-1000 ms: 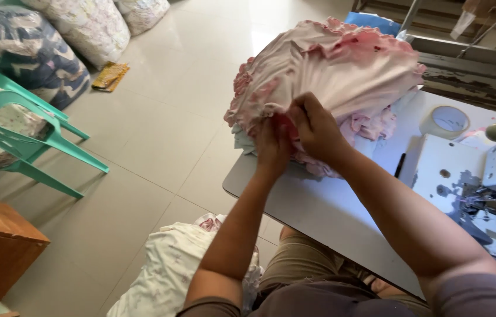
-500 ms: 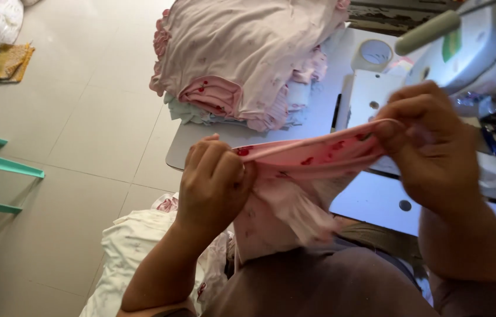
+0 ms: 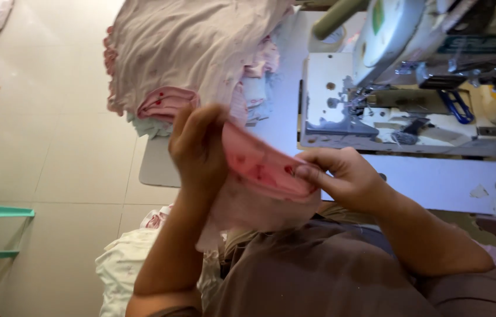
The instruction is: Trimming loose threads from small pink fabric pieces using thread snips at a sewing workstation
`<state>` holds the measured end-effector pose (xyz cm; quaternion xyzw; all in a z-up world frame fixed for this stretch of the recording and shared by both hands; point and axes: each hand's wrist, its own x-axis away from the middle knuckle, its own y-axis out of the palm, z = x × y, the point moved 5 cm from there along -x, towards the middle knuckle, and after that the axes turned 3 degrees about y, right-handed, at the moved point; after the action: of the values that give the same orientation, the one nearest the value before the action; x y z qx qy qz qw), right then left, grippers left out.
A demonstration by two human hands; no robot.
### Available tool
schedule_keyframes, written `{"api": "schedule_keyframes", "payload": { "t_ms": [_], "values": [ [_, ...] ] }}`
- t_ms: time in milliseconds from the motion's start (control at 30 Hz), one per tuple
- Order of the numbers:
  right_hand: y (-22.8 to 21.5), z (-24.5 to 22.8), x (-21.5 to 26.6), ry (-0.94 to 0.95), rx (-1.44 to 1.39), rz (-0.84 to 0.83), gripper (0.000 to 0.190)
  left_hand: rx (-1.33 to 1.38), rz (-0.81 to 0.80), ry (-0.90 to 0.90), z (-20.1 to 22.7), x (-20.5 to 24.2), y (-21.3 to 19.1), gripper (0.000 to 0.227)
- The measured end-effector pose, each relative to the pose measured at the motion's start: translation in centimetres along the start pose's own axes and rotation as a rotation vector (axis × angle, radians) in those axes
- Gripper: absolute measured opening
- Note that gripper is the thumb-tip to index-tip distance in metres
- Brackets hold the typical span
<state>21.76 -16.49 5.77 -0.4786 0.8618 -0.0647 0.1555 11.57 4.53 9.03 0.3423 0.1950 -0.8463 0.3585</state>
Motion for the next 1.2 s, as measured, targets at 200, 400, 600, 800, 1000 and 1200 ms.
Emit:
{"api": "schedule_keyframes", "payload": {
  "t_ms": [200,400,600,800,1000,1200],
  "values": [
    [-5.3,13.4,3.8,0.34,-0.192,0.376,0.024,-0.441,-0.508,0.145,-12.2,-2.8,17.4,0.007],
    [-7.8,18.6,10.9,0.467,-0.315,0.601,0.022,-0.609,-0.671,0.012,-14.8,0.2,27.4,0.011],
    [-9.1,16.9,7.4,0.403,-0.182,0.584,0.026,-0.312,-0.665,-0.008,-17.5,-3.5,30.9,0.024],
    [-9.4,16.6,5.9,0.308,-0.101,0.551,0.027,-0.34,-0.759,-0.118,-19.8,-3.6,31.9,0.032],
    [-9.6,16.0,6.6,0.346,-0.004,0.584,0.028,-0.433,-0.602,-0.078,-20.7,-2.4,31.6,0.015],
    [-9.3,15.2,6.0,0.298,0.002,0.594,0.028,-0.511,-0.617,-0.004,-20.9,-2.2,32.4,0.012]
  ]
}}
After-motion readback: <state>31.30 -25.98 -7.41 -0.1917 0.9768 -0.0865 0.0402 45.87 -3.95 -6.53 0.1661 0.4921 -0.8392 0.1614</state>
